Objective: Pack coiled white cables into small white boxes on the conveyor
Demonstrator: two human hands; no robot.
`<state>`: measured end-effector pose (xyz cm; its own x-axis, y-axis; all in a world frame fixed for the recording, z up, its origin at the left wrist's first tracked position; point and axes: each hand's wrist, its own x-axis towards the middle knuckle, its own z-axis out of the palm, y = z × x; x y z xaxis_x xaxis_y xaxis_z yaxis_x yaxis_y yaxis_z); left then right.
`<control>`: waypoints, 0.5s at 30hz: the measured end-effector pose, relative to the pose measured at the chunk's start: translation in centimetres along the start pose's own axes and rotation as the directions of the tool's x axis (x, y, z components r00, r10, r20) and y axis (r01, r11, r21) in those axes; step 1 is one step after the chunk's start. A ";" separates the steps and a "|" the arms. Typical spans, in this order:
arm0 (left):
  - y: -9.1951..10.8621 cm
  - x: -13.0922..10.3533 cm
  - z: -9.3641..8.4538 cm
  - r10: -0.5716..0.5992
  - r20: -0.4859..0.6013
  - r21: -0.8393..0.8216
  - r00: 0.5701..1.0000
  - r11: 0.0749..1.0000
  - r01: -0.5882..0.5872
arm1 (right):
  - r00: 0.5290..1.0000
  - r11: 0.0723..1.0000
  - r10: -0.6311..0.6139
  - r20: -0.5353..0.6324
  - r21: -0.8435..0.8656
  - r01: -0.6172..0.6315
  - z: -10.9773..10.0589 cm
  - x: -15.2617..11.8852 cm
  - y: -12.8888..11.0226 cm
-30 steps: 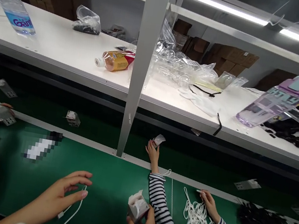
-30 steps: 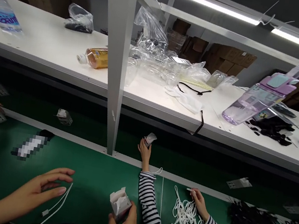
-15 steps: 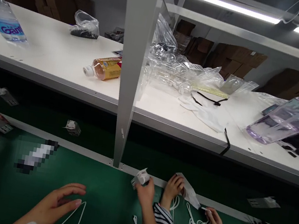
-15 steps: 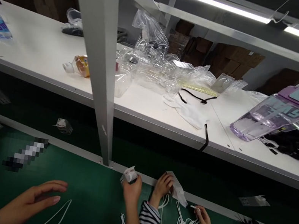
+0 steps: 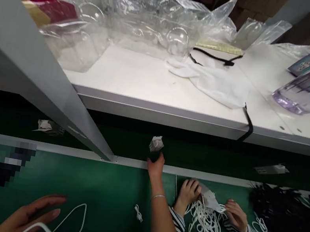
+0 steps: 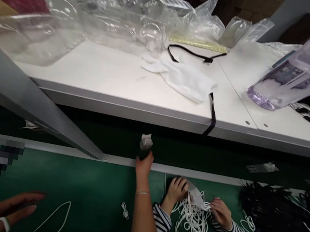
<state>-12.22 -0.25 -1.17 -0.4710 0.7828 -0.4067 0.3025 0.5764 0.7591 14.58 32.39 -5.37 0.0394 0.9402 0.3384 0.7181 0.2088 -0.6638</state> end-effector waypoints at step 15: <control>15.4 -1.0 9.0 -0.074 0.184 -0.154 0.980 0.983 0.103 | 0.677 0.846 -0.404 0.615 -0.032 0.533 -25.1 3.8 30.5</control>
<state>0.33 9.96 6.35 -0.3316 0.7679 -0.5480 0.1217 0.6109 0.7823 54.05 35.57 -7.60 -0.6905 0.7181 0.0872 0.6504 0.6690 -0.3597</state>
